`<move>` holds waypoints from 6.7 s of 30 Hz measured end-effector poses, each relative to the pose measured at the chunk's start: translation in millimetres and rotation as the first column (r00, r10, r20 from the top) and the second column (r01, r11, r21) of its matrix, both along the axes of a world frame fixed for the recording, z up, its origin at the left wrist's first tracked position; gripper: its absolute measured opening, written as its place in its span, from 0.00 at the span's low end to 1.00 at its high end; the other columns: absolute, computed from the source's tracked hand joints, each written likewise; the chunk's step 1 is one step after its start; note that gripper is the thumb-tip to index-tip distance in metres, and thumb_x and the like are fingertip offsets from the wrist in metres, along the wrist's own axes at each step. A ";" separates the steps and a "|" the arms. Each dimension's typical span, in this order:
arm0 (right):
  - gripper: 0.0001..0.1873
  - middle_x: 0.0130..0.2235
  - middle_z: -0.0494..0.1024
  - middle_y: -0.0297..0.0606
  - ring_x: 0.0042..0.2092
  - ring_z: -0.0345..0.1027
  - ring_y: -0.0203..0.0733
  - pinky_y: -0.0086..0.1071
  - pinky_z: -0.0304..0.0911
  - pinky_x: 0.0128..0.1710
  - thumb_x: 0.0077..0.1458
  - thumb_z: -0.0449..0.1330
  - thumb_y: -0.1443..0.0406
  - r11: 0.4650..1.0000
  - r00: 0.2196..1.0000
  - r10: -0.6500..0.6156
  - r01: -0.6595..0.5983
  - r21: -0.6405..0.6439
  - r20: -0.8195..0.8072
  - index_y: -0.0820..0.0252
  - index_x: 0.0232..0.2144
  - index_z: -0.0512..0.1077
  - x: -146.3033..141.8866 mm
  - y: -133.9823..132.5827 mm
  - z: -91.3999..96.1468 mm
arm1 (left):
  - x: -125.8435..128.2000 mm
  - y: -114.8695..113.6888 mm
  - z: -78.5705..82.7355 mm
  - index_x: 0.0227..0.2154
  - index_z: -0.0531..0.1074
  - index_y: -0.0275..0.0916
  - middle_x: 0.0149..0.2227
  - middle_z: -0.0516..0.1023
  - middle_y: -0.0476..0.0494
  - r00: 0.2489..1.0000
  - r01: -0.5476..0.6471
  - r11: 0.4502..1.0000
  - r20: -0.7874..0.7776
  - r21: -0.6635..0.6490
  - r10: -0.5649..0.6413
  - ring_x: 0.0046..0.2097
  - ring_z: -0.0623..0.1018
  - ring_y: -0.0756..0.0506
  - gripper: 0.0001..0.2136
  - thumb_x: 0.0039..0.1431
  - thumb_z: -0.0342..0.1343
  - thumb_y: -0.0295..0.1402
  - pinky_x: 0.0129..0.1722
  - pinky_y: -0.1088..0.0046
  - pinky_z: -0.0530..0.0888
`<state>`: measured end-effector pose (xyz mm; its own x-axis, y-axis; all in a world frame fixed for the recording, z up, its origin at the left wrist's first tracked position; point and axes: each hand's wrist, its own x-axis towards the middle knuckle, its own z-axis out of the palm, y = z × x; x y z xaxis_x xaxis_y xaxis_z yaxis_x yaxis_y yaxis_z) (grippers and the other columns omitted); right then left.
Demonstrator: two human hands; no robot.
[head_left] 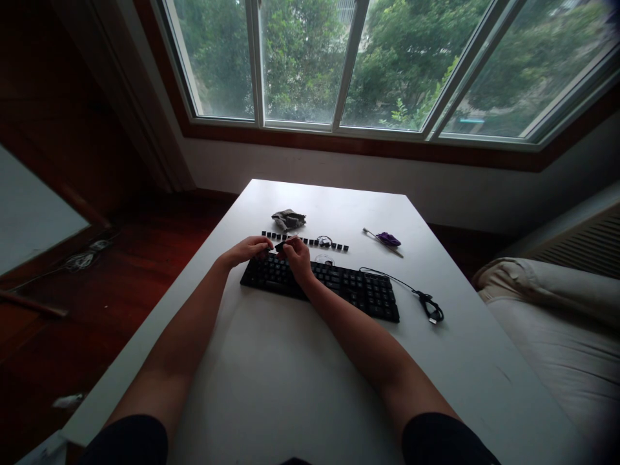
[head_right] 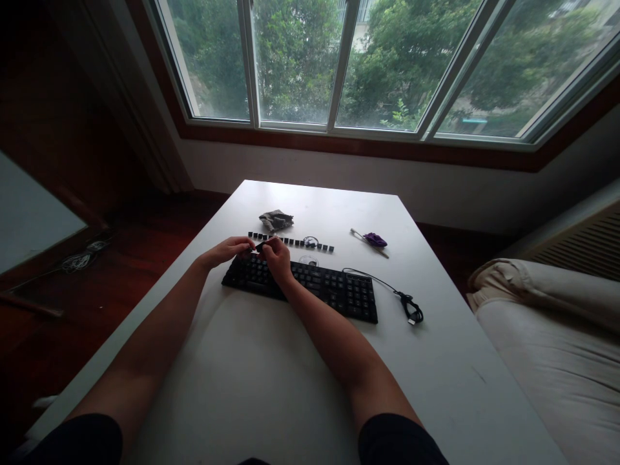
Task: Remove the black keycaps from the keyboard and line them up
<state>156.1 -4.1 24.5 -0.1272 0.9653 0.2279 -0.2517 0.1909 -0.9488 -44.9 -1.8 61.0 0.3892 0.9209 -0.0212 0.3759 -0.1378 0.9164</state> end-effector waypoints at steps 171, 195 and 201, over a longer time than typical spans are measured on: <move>0.03 0.25 0.80 0.32 0.29 0.77 0.40 0.28 0.69 0.28 0.55 0.62 0.66 0.854 0.756 0.499 -0.513 -0.090 0.423 0.59 0.29 0.71 54.4 25.8 42.5 | 8.0 39.0 -37.7 0.39 0.83 0.47 0.46 0.82 0.43 0.749 -0.160 0.772 -0.433 0.616 0.501 0.53 0.72 0.35 0.10 0.54 0.61 0.33 0.55 0.55 0.68; 0.08 0.25 0.79 0.32 0.25 0.75 0.39 0.29 0.71 0.25 0.60 0.61 0.60 0.882 0.827 0.460 -0.466 -0.062 0.323 0.57 0.38 0.67 52.3 36.6 29.5 | 10.4 43.3 -37.1 0.44 0.80 0.49 0.49 0.81 0.45 0.662 -0.173 0.825 -0.557 0.537 0.501 0.56 0.69 0.34 0.12 0.58 0.60 0.35 0.55 0.56 0.65; 0.10 0.28 0.80 0.32 0.25 0.76 0.37 0.29 0.73 0.26 0.56 0.63 0.64 0.924 0.867 0.360 -0.383 0.001 0.344 0.57 0.40 0.69 53.0 41.1 25.4 | 14.0 44.9 -36.0 0.43 0.81 0.49 0.47 0.82 0.46 0.690 -0.161 0.834 -0.544 0.528 0.477 0.55 0.70 0.35 0.12 0.57 0.59 0.31 0.56 0.56 0.65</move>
<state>209.1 37.0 49.8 -0.5528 0.8155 0.1714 0.0094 0.2118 -0.9773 -30.9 43.1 25.1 0.1053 0.9597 0.2606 0.9281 -0.1890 0.3209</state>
